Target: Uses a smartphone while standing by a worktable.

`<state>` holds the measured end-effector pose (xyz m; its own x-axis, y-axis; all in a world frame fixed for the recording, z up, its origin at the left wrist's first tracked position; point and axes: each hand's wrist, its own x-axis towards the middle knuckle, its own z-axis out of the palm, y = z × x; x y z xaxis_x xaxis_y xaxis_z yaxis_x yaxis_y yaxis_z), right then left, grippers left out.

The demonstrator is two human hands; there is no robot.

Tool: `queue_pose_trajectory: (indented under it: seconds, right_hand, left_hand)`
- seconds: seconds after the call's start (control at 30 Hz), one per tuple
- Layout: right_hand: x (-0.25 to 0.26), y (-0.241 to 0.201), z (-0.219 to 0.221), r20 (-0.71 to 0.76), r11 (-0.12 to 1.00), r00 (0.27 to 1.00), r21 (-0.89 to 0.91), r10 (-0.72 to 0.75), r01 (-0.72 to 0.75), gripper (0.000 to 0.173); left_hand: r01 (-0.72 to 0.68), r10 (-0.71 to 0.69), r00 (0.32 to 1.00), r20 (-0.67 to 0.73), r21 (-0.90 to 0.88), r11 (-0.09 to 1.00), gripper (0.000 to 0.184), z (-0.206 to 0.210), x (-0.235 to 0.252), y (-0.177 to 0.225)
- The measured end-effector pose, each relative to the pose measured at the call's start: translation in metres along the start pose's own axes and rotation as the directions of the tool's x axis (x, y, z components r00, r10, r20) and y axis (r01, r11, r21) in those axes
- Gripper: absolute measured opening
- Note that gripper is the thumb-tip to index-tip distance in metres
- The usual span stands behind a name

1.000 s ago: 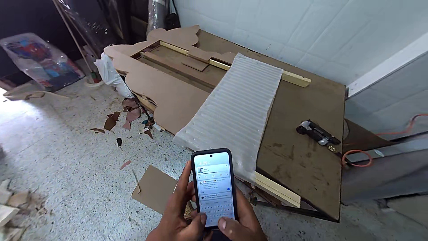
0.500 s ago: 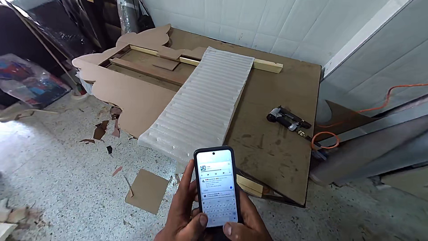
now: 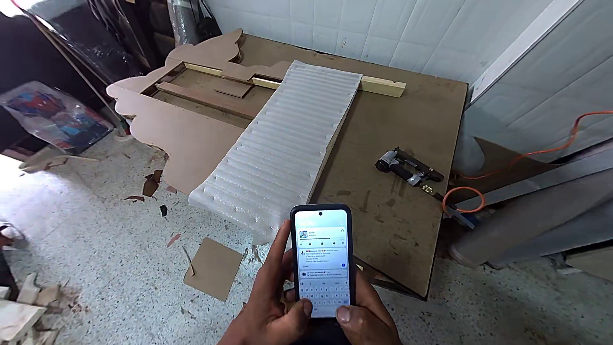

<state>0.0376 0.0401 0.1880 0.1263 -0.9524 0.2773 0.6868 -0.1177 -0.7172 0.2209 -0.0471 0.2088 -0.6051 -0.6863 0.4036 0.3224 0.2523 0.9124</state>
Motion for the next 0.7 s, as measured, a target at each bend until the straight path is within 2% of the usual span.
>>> queue_pose_trajectory:
  seconds: [0.57, 0.7]
  right_hand:
    - [0.030, 0.025, 0.035, -0.088, 0.997, 0.995, -0.064, -0.044, 0.038, 0.059]
    - [0.036, 0.037, 0.046, -0.152, 0.999, 0.987, -0.008, -0.049, 0.048, 0.053]
  left_hand:
    - [-0.010, 0.013, 0.997, 0.079, -0.036, 0.999, 0.096, -0.053, -0.001, 0.010]
    - [-0.004, 0.010, 0.996, 0.089, -0.063, 0.998, 0.096, -0.067, -0.007, 0.013]
